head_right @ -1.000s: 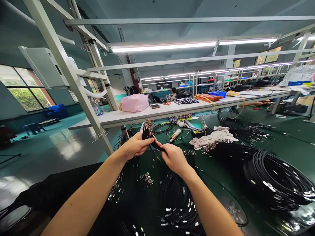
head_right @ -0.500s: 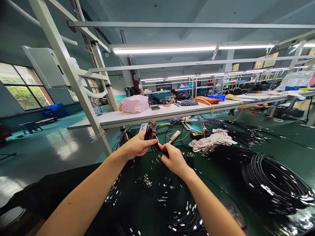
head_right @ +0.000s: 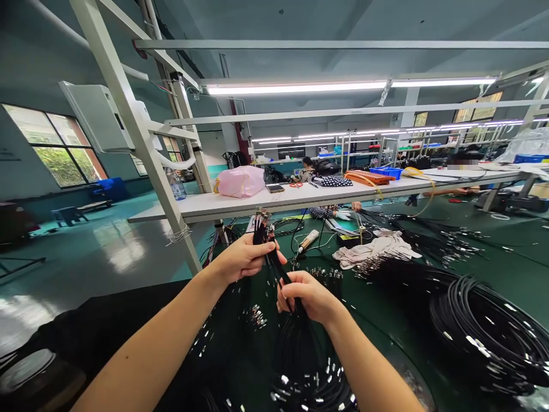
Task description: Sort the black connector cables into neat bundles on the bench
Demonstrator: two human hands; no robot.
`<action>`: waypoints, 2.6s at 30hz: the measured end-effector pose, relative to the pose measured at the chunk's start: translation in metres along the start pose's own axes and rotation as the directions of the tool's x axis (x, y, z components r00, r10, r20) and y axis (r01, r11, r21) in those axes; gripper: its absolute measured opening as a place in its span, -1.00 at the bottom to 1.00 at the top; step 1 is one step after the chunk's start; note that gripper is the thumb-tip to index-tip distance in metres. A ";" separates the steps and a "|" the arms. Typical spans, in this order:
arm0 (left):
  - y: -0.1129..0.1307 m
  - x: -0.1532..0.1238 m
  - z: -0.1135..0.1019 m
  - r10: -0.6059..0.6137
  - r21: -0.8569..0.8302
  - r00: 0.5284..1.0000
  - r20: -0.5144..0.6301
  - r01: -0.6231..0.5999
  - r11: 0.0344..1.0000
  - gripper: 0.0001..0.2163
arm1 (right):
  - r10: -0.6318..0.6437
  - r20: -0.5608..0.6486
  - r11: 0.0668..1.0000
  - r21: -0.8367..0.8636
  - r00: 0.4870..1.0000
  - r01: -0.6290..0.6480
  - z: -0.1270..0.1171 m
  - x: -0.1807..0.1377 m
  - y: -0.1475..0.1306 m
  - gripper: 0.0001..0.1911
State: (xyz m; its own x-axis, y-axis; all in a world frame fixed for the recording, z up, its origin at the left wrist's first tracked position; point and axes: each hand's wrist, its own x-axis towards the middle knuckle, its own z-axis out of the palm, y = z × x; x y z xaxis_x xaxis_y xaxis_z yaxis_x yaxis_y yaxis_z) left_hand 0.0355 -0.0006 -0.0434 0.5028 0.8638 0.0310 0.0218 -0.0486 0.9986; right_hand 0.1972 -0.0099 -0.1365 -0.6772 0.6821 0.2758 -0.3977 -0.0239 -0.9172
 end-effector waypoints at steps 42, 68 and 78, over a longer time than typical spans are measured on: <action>-0.223 -0.040 -0.108 -0.211 0.897 0.889 -0.406 0.432 0.096 -0.75 | 0.212 0.026 0.270 -0.962 0.977 -0.033 0.092 0.029 0.228 -0.47; -0.293 -0.054 -0.003 -0.364 0.215 0.886 -0.288 0.431 0.877 -0.75 | 0.116 -0.588 0.729 -0.497 0.801 -0.471 -0.041 -0.102 0.178 -0.83; -0.314 -0.027 0.041 -0.104 0.740 0.994 -0.035 0.096 0.666 -0.51 | 0.261 -0.357 0.687 -0.585 0.897 -0.432 -0.066 -0.125 0.078 -0.75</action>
State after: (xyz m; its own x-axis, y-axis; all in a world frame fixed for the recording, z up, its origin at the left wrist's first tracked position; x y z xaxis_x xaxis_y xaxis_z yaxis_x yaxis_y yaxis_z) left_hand 0.0502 -0.0289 -0.3594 0.4671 0.8813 -0.0715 0.7021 -0.3206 0.6359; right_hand 0.2918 -0.0484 -0.2610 -0.4904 0.8663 -0.0946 0.3816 0.1159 -0.9170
